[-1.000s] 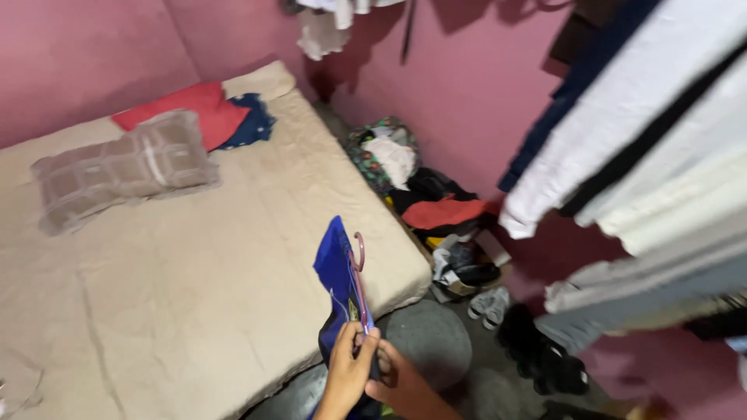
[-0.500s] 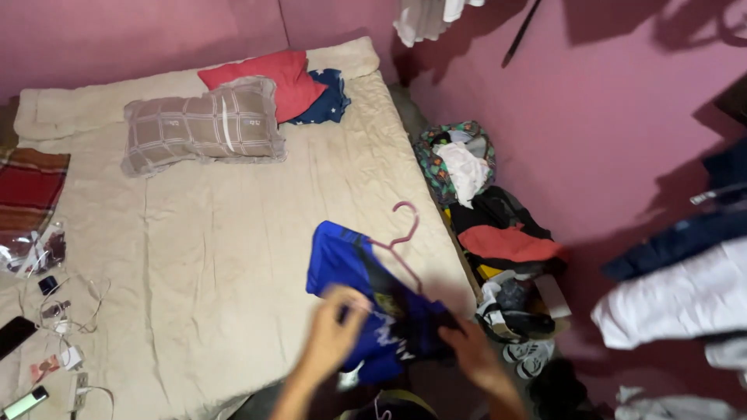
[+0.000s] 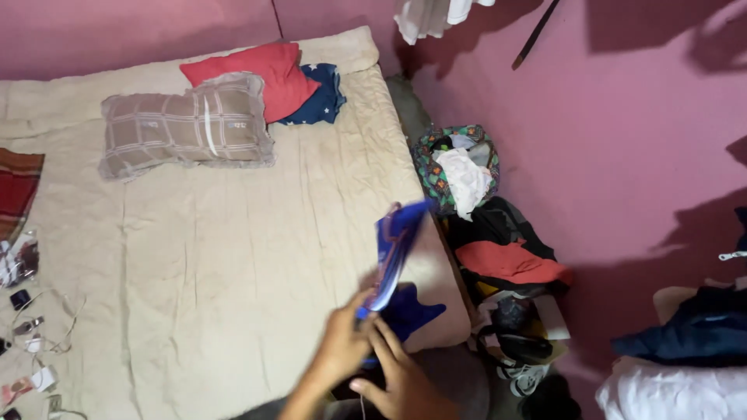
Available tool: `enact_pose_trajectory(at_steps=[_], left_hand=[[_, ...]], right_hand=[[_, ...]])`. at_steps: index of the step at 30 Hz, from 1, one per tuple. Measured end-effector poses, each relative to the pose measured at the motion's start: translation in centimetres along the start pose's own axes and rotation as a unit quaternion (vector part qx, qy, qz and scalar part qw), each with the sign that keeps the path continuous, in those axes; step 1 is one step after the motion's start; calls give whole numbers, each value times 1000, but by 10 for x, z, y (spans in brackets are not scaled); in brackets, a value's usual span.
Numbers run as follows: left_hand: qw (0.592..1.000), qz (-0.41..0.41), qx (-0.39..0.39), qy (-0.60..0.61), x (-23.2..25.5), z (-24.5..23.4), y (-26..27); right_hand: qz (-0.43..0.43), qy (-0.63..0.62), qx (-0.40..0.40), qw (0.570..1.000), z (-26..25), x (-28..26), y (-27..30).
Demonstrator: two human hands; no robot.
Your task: Organizing clothes by taking them out of a closet and placing them on a bed.
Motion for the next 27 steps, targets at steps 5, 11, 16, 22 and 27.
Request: enact_pose_trajectory(at_steps=[5, 11, 16, 22, 27], left_hand=[[988, -116, -99, 27, 23, -70, -30], [984, 56, -160, 49, 21, -120, -59], [984, -105, -145, -7, 19, -169, -68], [993, -50, -105, 16, 6, -218, -72], [988, -116, -81, 69, -11, -241, -74]], right_hand=[[81, -1, 105, 991, -66, 82, -23], [72, 38, 326, 942, -136, 148, -61], [108, -232, 215, 943, -100, 222, -89], [160, -239, 139, 948, -57, 230, -94], [149, -230, 231, 934, -55, 238, -79]])
Point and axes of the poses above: each hand's wrist, its own y-axis away from the middle knuckle, its own z-axis out of the palm, x = y × z, the point moved 4 cm from there along -y, towards the middle knuckle
